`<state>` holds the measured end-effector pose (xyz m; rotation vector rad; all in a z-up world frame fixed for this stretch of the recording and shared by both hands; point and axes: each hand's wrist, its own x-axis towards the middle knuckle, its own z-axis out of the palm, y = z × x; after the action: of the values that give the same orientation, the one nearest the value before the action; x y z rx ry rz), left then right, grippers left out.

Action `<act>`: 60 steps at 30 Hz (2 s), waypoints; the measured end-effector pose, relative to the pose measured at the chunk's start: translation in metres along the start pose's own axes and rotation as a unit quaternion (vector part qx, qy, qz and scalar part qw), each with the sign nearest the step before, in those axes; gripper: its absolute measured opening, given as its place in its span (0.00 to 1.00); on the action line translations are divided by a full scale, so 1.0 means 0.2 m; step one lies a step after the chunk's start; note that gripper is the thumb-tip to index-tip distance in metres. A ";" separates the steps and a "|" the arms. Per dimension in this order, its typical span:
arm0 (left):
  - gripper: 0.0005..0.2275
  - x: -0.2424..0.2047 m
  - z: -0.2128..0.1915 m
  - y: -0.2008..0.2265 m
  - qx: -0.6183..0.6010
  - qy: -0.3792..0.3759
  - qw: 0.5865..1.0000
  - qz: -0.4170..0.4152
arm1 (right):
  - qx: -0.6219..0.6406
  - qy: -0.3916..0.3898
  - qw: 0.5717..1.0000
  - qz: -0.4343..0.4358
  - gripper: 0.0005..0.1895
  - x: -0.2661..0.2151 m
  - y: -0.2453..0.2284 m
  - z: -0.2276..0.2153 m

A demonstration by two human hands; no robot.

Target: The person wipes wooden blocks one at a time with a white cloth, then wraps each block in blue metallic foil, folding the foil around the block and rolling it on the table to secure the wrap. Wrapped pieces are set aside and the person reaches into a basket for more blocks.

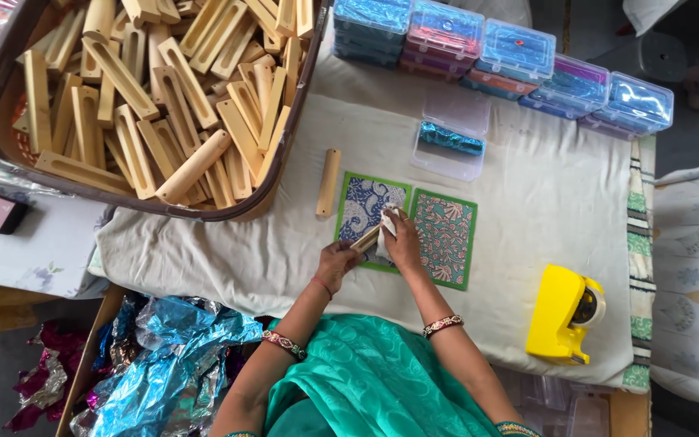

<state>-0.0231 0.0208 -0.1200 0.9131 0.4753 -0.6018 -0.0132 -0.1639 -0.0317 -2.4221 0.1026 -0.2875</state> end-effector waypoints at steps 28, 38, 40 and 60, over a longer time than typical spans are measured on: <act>0.31 -0.35 0.35 0.29 0.361 0.058 0.878 0.310 | -0.043 -0.030 0.999 0.004 0.24 -0.14 -0.16 -0.12; 0.30 -0.47 0.57 0.46 0.359 -0.019 0.824 0.438 | 0.140 0.090 0.979 0.122 0.13 -0.10 0.04 -0.29; 0.32 -0.48 0.60 0.46 0.391 -0.025 0.809 0.438 | 0.214 0.116 0.962 0.122 0.12 -0.10 -0.20 -0.38; 0.14 -0.33 0.28 0.26 0.483 0.088 0.781 0.386 | 0.044 0.016 0.998 0.034 0.20 -0.15 -0.10 -0.07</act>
<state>-0.0296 0.0175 -0.0197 2.0231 -0.1319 0.0675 -0.0447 -0.1533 -0.0138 -2.3232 0.1813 -0.2932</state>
